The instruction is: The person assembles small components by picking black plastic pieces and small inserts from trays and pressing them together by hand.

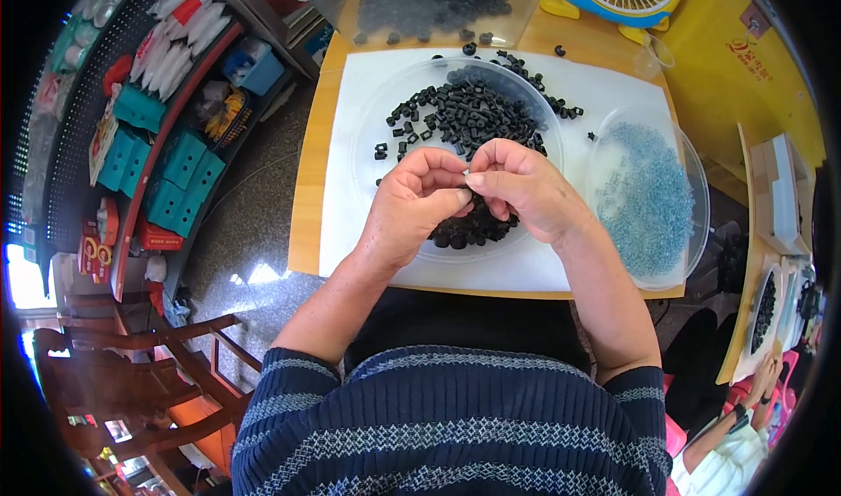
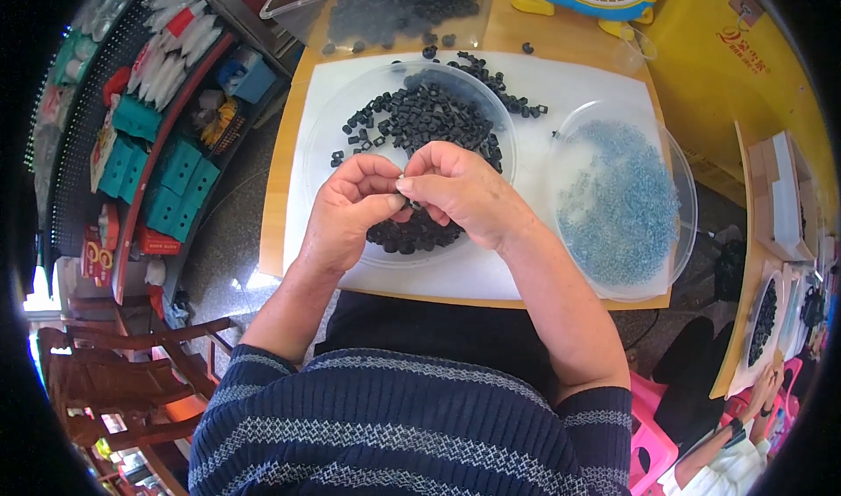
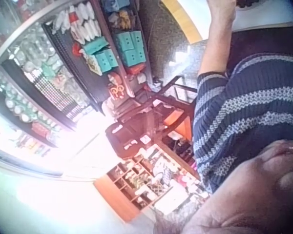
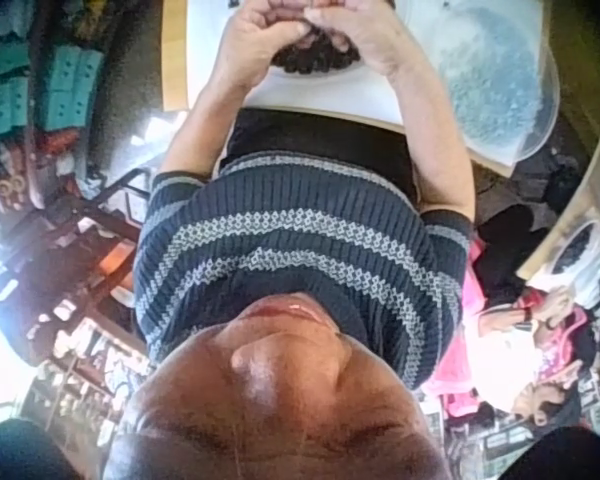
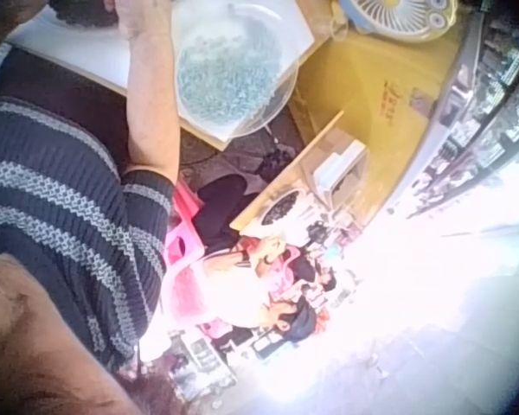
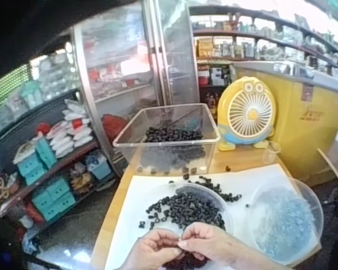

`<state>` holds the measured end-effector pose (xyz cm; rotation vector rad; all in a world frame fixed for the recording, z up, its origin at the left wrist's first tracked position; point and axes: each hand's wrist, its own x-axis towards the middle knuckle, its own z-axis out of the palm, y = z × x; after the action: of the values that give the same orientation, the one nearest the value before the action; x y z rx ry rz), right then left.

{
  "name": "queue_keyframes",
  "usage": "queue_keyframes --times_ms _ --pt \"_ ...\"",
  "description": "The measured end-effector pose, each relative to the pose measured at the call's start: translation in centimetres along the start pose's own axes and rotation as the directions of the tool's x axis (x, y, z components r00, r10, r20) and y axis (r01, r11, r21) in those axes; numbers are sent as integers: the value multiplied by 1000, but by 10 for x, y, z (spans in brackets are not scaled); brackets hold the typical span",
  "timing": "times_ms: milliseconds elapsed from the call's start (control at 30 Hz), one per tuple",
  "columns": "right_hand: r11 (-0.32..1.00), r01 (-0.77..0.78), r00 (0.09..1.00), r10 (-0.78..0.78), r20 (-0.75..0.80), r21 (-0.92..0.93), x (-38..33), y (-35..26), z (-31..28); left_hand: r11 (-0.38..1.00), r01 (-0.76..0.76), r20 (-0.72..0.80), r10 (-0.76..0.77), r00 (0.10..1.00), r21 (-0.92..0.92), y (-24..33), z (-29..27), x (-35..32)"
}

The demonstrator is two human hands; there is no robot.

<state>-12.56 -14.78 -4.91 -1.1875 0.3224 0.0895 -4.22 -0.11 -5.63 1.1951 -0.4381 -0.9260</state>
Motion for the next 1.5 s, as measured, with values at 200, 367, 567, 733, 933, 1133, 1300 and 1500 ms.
queue_keyframes --times_ms 200,367,567,733,933,1133,1300,1500 --pt "982 155 982 -165 -93 -107 -8 8 7 995 -3 -60 -3 998 -103 0 -3 3" --pt "328 421 713 -696 86 -846 -8 16 17 989 32 -57 -40 998 -143 1 -5 4" --pt "42 351 641 -739 208 -935 -2 22 19 999 20 -46 -22 999 -40 3 3 3" --pt "83 373 613 -770 178 -924 -2 21 16 993 59 -41 -63 997 -102 3 0 1" --pt "91 399 589 -788 179 -912 -7 19 14 985 153 58 -149 987 -76 5 -3 -2" --pt "65 378 576 -798 179 -923 -7 21 16 980 200 57 -199 978 -9 8 0 -3" --pt "62 497 537 -806 250 -865 -8 17 17 981 190 255 -195 947 43 11 -7 -5" --pt "22 562 475 -827 301 -827 -6 20 17 989 145 333 -140 933 9 7 -12 -6"
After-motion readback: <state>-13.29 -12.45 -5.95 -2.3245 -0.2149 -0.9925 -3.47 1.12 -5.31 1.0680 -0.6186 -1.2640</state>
